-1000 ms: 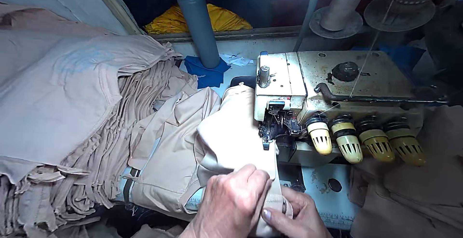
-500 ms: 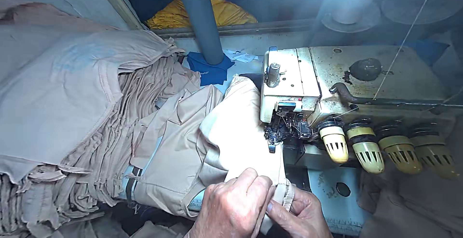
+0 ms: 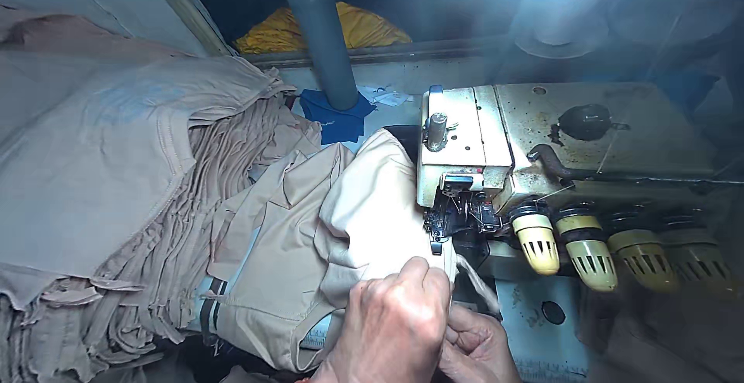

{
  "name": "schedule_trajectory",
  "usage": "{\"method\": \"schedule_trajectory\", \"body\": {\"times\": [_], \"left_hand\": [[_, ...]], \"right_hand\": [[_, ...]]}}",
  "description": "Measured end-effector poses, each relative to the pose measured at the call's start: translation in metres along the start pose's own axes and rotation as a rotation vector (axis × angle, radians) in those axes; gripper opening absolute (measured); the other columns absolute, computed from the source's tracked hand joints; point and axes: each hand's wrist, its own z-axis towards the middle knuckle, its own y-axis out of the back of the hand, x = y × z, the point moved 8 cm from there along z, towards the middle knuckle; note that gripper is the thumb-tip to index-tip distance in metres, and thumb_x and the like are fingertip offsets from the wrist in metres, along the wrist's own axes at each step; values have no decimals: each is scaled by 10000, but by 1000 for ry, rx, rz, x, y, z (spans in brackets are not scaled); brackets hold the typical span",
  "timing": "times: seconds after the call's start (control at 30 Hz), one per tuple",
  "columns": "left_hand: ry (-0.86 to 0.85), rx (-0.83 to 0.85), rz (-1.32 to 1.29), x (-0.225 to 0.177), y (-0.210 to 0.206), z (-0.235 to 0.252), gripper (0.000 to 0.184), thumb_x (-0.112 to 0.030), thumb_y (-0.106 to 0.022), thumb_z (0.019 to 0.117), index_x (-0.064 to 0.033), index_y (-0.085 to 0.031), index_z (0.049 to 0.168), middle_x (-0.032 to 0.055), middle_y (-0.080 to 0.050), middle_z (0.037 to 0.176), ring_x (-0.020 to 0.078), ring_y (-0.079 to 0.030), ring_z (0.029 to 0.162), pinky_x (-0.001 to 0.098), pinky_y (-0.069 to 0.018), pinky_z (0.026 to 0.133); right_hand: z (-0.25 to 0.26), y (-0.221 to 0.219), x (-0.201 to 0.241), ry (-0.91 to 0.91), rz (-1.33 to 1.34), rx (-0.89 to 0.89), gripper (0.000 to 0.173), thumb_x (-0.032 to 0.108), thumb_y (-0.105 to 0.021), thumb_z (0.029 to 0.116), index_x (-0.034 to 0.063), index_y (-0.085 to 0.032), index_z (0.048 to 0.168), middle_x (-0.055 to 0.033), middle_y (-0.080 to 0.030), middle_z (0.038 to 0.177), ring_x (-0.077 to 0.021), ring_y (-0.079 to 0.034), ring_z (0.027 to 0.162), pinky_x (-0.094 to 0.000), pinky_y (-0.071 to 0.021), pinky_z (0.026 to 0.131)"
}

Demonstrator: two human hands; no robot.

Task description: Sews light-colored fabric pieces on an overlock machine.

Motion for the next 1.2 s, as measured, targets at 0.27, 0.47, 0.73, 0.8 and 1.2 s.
{"method": "schedule_trajectory", "body": {"times": [0.27, 0.47, 0.73, 0.8, 1.2], "left_hand": [[37, 102, -87, 2, 4, 0, 221, -219, -571, 975, -127, -739, 865, -8, -618, 681, 121, -610, 562, 284, -450, 438], [661, 629, -108, 98, 21, -114, 600, -214, -688, 892, 10, -536, 1428, 144, -718, 825, 388, -679, 681, 638, -514, 615], [603, -279, 53, 145, 85, -159, 233, -8, -546, 955, 184, -604, 1074, 253, -675, 891, 171, -669, 790, 306, -560, 743], [439, -516, 170, 165, 124, -145, 254, 0, -498, 976, 233, -538, 1071, 323, -641, 979, 156, -652, 930, 231, -517, 867], [302, -185, -383, 37, 37, -88, 309, -224, -725, 919, 47, -696, 1067, 143, -726, 981, 98, -691, 900, 233, -577, 824]], "right_hand": [[7, -4, 1, 71, -90, -17, 163, -91, -622, 857, 45, -711, 857, 94, -700, 742, 61, -633, 677, -155, -542, 634], [12, -2, -11, 73, -74, -18, 130, -12, -633, 917, 33, -715, 826, 52, -680, 687, 26, -622, 615, -163, -523, 580], [-8, -3, 13, 275, -222, 186, 99, 77, -675, 923, 14, -716, 858, 41, -706, 774, 39, -646, 718, -159, -551, 666], [-27, -5, 16, 180, -194, 323, 76, 58, -693, 915, 1, -708, 866, 37, -709, 780, 39, -645, 718, -168, -549, 669], [-82, 21, -57, 213, -823, 493, 217, 94, -667, 939, -61, -705, 793, -188, -705, 741, -302, -722, 713, -455, -591, 695]]}}
